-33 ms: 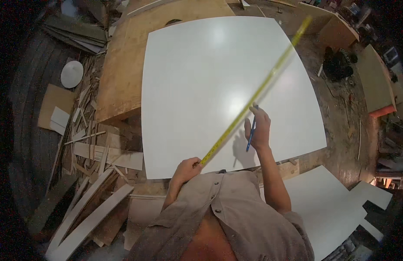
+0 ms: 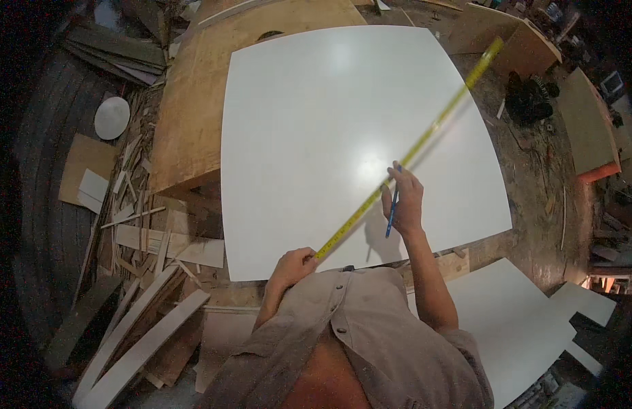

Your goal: The person measures and marks a white square board using a yellow tape measure and a blue pencil.

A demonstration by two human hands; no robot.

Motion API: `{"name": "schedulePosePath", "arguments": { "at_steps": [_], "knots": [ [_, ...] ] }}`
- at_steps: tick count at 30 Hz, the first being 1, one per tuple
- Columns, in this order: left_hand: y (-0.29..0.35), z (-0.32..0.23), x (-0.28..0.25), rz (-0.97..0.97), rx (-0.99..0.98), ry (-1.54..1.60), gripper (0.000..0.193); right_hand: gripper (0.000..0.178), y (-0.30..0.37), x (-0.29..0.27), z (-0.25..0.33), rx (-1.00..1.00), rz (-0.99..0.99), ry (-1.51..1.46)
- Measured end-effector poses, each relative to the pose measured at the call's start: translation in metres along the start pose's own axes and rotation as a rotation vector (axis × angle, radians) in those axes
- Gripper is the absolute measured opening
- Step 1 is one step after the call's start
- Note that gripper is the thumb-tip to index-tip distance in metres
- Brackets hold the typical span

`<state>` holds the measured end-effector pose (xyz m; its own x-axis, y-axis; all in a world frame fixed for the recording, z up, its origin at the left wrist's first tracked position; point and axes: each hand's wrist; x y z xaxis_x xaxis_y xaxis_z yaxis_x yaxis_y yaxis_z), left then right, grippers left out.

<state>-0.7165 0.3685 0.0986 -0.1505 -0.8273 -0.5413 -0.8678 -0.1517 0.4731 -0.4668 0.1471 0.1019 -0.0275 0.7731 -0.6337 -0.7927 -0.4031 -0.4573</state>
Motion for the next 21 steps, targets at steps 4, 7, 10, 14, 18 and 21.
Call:
{"name": "schedulePosePath", "arguments": {
  "at_steps": [4, 7, 10, 14, 18, 21],
  "knots": [
    [-0.005, 0.007, 0.004, 0.039, 0.057, -0.106, 0.028, 0.036, 0.026, -0.012, -0.003, 0.018, 0.326, 0.253],
    [-0.007, 0.015, -0.006, 0.055, 0.065, -0.192, 0.027, 0.026, 0.059, -0.022, -0.005, 0.152, 0.531, 0.271],
    [-0.014, 0.034, -0.03, 0.119, 0.065, -0.259, 0.027, 0.025, 0.081, -0.039, -0.009, 0.239, 0.752, 0.194],
    [-0.016, 0.046, -0.078, 0.209, 0.036, -0.318, 0.026, 0.027, 0.095, -0.051, 0.003, 0.365, 0.88, 0.13],
    [-0.021, 0.026, -0.081, 0.366, 0.056, -0.315, 0.026, 0.025, 0.115, -0.053, -0.003, 0.313, 0.881, 0.024],
    [-0.033, 0.027, -0.041, 0.441, 0.119, -0.282, 0.029, 0.024, 0.123, -0.043, -0.021, 0.212, 0.849, -0.046]
  ]
}}
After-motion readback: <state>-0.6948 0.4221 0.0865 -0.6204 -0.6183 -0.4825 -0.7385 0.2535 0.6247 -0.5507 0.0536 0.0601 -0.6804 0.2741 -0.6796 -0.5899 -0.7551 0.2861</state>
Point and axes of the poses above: each hand's wrist, its own y-axis away from the middle knuckle, its own x-axis out of the palm, z = x × y, and after that the axes turned 3 degrees about x, right-handed
